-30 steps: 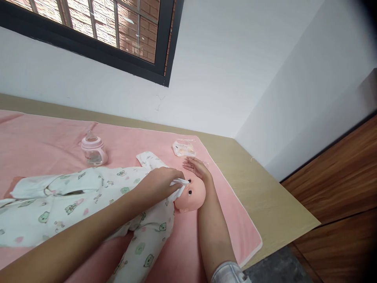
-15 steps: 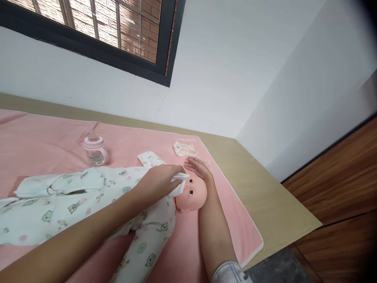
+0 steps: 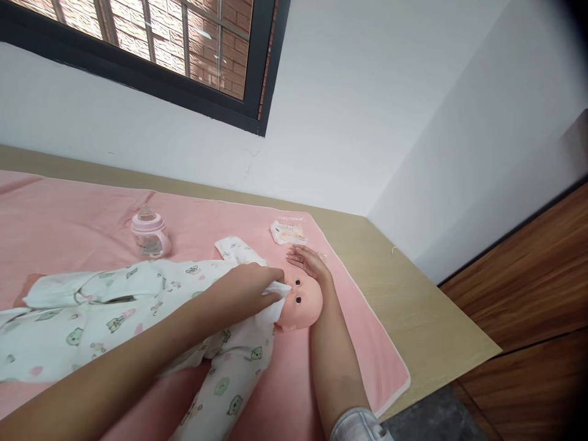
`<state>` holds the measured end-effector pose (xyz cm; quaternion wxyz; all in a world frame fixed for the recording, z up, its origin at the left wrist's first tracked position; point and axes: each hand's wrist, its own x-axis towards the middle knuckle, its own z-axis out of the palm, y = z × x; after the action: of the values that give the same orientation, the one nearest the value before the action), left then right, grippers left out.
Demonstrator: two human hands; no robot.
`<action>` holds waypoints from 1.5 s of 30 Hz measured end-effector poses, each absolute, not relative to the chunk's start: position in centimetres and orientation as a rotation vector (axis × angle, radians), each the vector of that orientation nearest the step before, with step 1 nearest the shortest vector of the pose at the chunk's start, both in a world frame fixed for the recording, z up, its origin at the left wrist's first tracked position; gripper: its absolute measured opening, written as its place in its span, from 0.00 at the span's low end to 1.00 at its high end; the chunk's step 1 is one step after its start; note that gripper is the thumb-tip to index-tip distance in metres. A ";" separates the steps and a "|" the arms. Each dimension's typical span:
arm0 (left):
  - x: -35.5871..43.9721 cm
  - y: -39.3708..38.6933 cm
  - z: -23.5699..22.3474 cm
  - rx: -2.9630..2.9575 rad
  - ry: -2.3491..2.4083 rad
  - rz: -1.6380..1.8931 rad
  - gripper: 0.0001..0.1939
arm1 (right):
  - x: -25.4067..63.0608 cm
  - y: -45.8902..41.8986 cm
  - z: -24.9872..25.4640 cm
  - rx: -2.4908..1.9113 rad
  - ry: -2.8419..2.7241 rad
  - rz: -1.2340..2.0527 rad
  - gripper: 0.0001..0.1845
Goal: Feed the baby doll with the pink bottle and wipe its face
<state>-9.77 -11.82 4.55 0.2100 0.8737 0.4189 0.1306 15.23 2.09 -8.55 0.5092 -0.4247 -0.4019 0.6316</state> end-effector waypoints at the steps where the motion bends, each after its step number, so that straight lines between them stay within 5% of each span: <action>1: -9.6 -11.9 4.4 2.459 1.174 0.348 0.09 | 15.2 2.1 -8.6 -1.021 -0.968 1.522 0.09; 45: -8.9 -10.0 2.9 2.702 1.235 0.459 0.08 | 15.2 2.1 -8.5 -1.010 -0.985 1.530 0.09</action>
<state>-8.89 -10.05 2.95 0.0679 0.8967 0.4099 0.1525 15.18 2.08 -8.51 0.5060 -0.4186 -0.4082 0.6341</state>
